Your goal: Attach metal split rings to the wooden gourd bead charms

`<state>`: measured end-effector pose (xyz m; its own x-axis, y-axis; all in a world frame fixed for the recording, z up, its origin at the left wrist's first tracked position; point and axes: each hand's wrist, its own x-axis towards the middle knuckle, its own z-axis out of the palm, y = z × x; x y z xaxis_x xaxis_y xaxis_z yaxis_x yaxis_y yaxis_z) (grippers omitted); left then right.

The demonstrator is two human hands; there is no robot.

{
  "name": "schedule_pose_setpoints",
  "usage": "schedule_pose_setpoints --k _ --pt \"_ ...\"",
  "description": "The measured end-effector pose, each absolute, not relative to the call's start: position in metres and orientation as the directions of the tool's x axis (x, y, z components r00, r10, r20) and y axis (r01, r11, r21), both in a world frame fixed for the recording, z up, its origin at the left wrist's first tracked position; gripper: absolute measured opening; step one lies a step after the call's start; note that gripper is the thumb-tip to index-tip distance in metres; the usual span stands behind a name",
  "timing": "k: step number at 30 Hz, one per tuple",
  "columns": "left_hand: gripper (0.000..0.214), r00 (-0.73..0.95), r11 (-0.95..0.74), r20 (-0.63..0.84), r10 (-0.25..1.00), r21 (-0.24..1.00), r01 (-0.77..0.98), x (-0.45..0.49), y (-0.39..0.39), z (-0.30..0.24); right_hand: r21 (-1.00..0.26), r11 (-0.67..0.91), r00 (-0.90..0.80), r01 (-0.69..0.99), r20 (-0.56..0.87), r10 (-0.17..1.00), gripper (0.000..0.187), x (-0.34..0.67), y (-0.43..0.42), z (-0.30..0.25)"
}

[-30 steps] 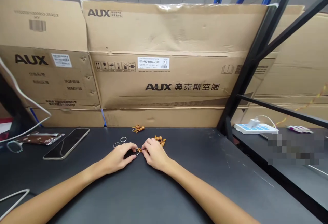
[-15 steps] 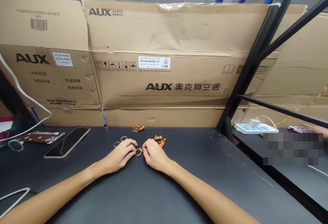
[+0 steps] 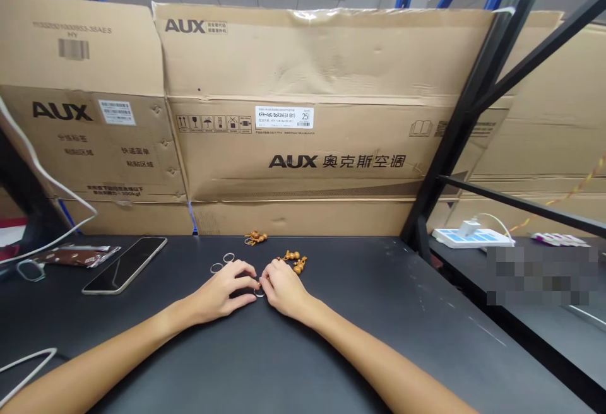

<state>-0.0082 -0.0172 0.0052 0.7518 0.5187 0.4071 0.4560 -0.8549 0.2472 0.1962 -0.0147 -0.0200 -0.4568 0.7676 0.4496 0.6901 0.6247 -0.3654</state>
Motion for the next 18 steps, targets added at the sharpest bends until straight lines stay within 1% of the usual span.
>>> schedule_pose_setpoints --k 2,4,8,11,18 --pt "0.015 0.779 -0.866 0.381 0.499 0.246 0.435 -0.0074 -0.0186 0.0072 -0.367 0.607 -0.439 0.705 0.446 0.780 0.013 0.1951 -0.0139 -0.0223" --pt "0.015 0.777 -0.859 0.367 0.511 0.259 0.442 -0.0069 -0.0193 0.0083 -0.375 0.601 -0.431 0.706 0.447 0.784 0.014 0.1949 -0.0132 -0.0235" --pt "0.019 0.707 -0.798 0.371 0.602 0.295 0.525 -0.0075 -0.0181 0.0079 -0.406 0.616 -0.444 0.675 0.442 0.779 0.015 0.1974 -0.0133 -0.0203" --pt "0.023 0.663 -0.767 0.387 0.641 0.301 0.567 -0.0085 -0.0157 0.0066 -0.430 0.643 -0.476 0.634 0.438 0.763 0.012 0.2003 -0.0140 -0.0160" --pt "0.016 0.684 -0.784 0.386 0.619 0.262 0.562 -0.0081 -0.0116 0.0045 -0.426 0.664 -0.509 0.615 0.429 0.747 0.009 0.2020 -0.0145 -0.0165"
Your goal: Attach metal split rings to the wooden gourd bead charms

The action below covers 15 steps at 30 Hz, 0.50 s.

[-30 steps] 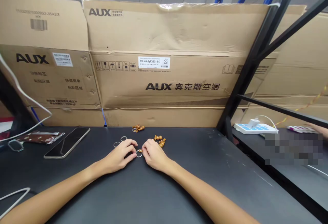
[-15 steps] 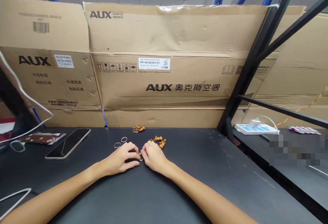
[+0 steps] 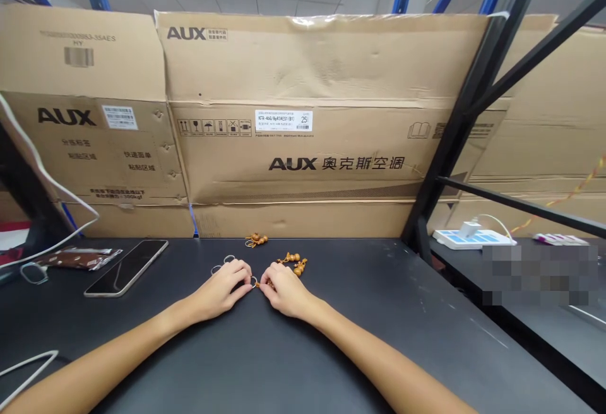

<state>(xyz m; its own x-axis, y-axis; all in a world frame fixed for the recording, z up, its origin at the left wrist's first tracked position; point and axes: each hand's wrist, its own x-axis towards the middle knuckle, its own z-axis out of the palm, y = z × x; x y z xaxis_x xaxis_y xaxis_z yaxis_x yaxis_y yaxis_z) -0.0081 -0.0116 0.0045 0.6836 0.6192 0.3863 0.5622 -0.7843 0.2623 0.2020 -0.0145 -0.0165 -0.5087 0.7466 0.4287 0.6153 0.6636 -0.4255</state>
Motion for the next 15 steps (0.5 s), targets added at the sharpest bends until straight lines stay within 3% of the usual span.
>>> schedule_pose_setpoints --k 15 --pt "0.019 0.680 -0.797 0.416 0.604 0.292 0.529 -0.0083 -0.0131 0.0055 -0.484 0.623 -0.414 0.615 0.474 0.777 0.013 0.1990 -0.0130 -0.0214"
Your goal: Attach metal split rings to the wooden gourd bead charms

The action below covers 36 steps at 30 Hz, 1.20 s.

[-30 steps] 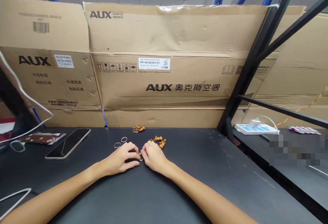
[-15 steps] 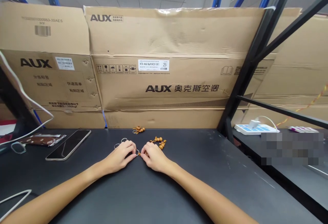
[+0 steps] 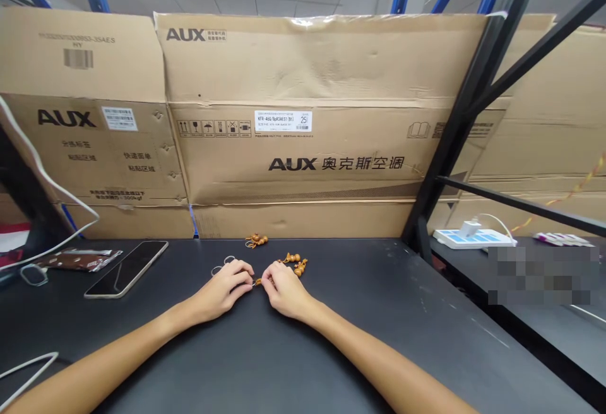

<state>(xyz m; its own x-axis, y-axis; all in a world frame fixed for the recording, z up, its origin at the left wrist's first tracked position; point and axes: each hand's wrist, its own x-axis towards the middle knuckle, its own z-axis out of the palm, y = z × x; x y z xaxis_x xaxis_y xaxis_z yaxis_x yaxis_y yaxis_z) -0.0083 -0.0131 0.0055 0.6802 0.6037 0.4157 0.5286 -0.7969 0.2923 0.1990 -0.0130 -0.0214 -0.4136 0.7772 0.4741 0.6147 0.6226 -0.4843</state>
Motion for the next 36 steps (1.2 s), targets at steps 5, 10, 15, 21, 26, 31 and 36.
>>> schedule_pose_setpoints --k 5,10,15,21,26,31,36 --pt "0.020 0.681 -0.795 0.411 0.606 0.335 0.505 -0.008 -0.013 0.007 -0.460 0.597 -0.381 0.657 0.481 0.790 0.013 0.199 -0.009 -0.024" --pt "0.018 0.654 -0.770 0.407 0.638 0.312 0.557 -0.008 -0.015 0.006 -0.481 0.644 -0.430 0.595 0.486 0.761 0.013 0.198 -0.015 -0.021" --pt "0.014 0.655 -0.789 0.445 0.611 0.273 0.550 -0.009 -0.015 0.004 -0.485 0.682 -0.478 0.547 0.488 0.730 0.013 0.197 -0.019 -0.017" --pt "0.013 0.670 -0.807 0.454 0.588 0.270 0.525 -0.009 -0.014 0.003 -0.419 0.603 -0.375 0.679 0.509 0.775 0.013 0.198 -0.013 -0.023" --pt "0.012 0.656 -0.790 0.446 0.609 0.270 0.550 -0.009 -0.014 0.003 -0.408 0.707 -0.494 0.578 0.515 0.701 0.012 0.197 -0.018 -0.019" --pt "0.016 0.676 -0.810 0.450 0.584 0.257 0.528 -0.009 -0.015 0.004 -0.362 0.669 -0.436 0.649 0.543 0.718 0.011 0.197 -0.016 -0.020" --pt "0.011 0.666 -0.797 0.443 0.600 0.256 0.548 -0.009 -0.015 0.003 -0.365 0.720 -0.486 0.590 0.551 0.678 0.013 0.197 -0.018 -0.018"
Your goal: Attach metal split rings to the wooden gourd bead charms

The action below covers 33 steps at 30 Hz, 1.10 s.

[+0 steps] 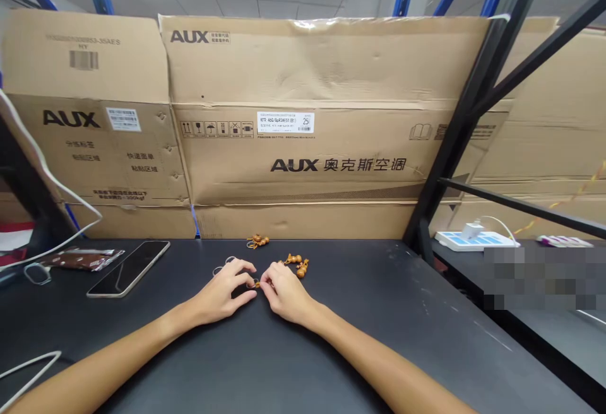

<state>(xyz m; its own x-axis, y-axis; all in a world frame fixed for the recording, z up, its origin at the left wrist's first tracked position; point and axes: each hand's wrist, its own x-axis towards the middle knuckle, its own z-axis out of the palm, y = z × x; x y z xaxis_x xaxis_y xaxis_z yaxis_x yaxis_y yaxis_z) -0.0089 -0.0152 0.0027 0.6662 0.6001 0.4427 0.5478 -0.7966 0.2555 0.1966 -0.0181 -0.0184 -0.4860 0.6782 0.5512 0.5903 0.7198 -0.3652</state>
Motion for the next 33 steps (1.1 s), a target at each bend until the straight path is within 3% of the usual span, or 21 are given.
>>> schedule_pose_setpoints --k 3,8,15,21,28,31,33 --pt "0.017 0.682 -0.816 0.455 0.573 0.232 0.530 -0.009 -0.014 0.002 -0.352 0.736 -0.509 0.579 0.549 0.663 0.013 0.196 -0.019 -0.018" --pt "0.015 0.676 -0.821 0.473 0.564 0.237 0.519 -0.009 -0.014 0.002 -0.339 0.641 -0.398 0.689 0.562 0.725 0.012 0.197 -0.014 -0.019" --pt "0.014 0.677 -0.812 0.454 0.579 0.252 0.526 -0.009 -0.016 0.002 -0.361 0.749 -0.512 0.556 0.561 0.651 0.013 0.196 -0.020 -0.016" --pt "0.013 0.716 -0.847 0.453 0.531 0.259 0.464 -0.010 -0.017 0.005 -0.316 0.616 -0.360 0.721 0.589 0.723 0.013 0.204 -0.009 -0.018" --pt "0.016 0.578 -0.726 0.497 0.647 0.172 0.666 -0.016 -0.004 0.000 -0.056 0.535 -0.388 0.843 0.625 0.677 0.014 0.213 -0.005 -0.012" --pt "0.010 0.515 -0.658 0.500 0.697 0.159 0.736 -0.022 0.007 -0.004 -0.046 0.492 -0.362 0.869 0.618 0.698 0.011 0.216 -0.005 -0.012" --pt "0.024 0.495 -0.622 0.478 0.725 0.147 0.769 -0.027 0.013 -0.007 -0.088 0.452 -0.309 0.888 0.614 0.726 0.019 0.218 -0.003 -0.014"
